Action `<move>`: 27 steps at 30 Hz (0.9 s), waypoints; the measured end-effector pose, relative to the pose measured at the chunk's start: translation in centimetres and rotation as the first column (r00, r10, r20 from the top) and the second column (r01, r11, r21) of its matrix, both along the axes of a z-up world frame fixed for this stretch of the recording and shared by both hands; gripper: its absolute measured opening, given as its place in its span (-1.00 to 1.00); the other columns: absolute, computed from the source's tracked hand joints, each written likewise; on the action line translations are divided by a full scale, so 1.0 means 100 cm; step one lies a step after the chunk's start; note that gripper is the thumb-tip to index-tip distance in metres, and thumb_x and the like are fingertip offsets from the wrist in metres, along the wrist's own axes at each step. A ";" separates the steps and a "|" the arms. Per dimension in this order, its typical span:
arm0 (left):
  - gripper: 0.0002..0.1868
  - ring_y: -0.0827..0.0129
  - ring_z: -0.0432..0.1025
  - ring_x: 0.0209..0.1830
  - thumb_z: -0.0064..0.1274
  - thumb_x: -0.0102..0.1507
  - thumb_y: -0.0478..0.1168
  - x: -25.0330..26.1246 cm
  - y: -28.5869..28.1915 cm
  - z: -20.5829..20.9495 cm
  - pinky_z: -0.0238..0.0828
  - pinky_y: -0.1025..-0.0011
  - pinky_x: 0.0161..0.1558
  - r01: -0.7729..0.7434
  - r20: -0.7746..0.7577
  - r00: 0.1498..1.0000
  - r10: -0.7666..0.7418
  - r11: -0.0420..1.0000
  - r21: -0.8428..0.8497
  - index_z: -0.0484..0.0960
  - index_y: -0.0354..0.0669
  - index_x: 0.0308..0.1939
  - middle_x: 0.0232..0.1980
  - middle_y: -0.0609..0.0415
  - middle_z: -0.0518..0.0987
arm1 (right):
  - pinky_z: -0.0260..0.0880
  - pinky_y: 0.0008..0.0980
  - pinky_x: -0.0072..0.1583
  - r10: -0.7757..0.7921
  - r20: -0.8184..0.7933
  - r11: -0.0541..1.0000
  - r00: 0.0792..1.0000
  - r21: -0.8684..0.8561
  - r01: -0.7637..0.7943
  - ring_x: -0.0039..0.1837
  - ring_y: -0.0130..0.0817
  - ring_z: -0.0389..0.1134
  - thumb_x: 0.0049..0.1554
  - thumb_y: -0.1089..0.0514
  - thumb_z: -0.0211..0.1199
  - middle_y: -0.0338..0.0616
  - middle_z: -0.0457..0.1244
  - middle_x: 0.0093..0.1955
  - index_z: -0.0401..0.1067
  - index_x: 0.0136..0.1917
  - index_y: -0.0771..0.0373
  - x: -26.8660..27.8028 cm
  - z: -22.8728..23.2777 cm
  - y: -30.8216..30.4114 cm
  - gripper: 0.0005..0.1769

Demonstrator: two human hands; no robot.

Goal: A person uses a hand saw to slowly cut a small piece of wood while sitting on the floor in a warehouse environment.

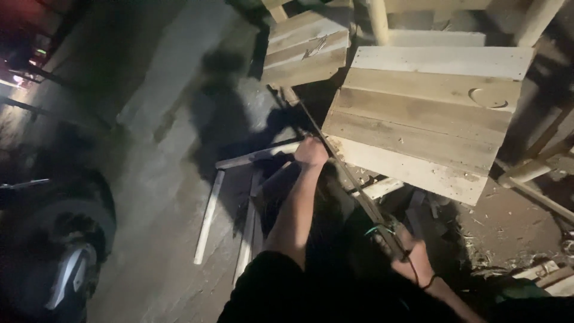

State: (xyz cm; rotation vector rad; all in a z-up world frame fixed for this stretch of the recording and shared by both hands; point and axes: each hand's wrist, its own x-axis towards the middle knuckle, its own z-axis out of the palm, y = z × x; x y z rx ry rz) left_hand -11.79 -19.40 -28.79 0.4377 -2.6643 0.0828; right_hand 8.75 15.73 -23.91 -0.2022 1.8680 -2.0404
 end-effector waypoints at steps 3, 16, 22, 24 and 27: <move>-0.88 0.01 0.42 -0.55 0.07 0.11 -0.21 -0.002 -0.009 -0.012 0.31 0.12 -0.48 0.108 0.010 0.994 -0.108 0.988 -0.111 0.61 -0.16 -0.49 -0.44 -0.03 0.55 | 0.37 -0.32 -0.32 0.048 -0.299 0.928 0.953 0.367 0.069 -0.37 -0.29 0.45 0.05 0.15 0.32 -0.13 0.48 -0.21 0.33 0.40 0.21 -0.027 0.052 -0.022 -0.36; -0.93 -0.08 0.42 -0.56 0.08 0.05 -0.30 -0.003 0.002 0.014 0.31 0.08 -0.53 0.115 -0.047 0.992 -0.114 0.993 0.025 0.65 -0.18 -0.51 -0.44 -0.08 0.57 | 0.35 -0.32 -0.31 -0.009 -0.256 0.929 0.967 0.356 0.102 -0.39 -0.32 0.40 0.03 0.12 0.38 -0.10 0.47 -0.22 0.39 0.37 0.18 -0.016 0.034 -0.008 -0.37; -0.87 -0.03 0.43 -0.64 0.06 0.09 -0.25 -0.005 0.001 0.003 0.30 0.06 -0.60 0.068 0.029 0.997 -0.067 0.996 -0.053 0.65 -0.16 -0.54 -0.50 -0.10 0.60 | 0.48 -0.45 0.04 -0.041 -0.206 0.944 0.978 0.313 0.106 0.03 -0.40 0.54 -0.03 0.12 0.44 -0.22 0.48 0.15 0.48 0.29 0.18 -0.017 0.060 -0.008 -0.40; -0.74 -0.04 0.31 -0.79 0.12 0.10 -0.18 -0.004 0.000 0.003 0.22 0.07 -0.68 0.018 -0.116 0.993 -0.023 0.999 -0.048 0.55 -0.14 -0.67 -0.64 -0.11 0.51 | 0.43 -0.43 -0.06 -0.049 -0.061 0.977 0.997 0.203 0.060 -0.15 -0.40 0.46 -0.05 0.13 0.48 -0.19 0.50 -0.04 0.43 0.38 0.18 -0.052 0.082 -0.037 -0.29; -0.75 0.14 0.54 -0.62 0.03 0.19 -0.12 -0.019 0.007 -0.015 0.26 0.28 -0.57 -0.279 -0.033 0.960 0.279 0.960 0.002 0.68 0.00 -0.57 -0.65 0.08 0.54 | 0.48 -0.04 0.11 -0.081 -0.218 0.912 0.973 0.378 0.161 0.08 0.04 0.48 -0.07 -0.13 0.57 0.11 0.43 -0.11 0.57 0.05 0.22 -0.081 0.063 -0.082 -0.46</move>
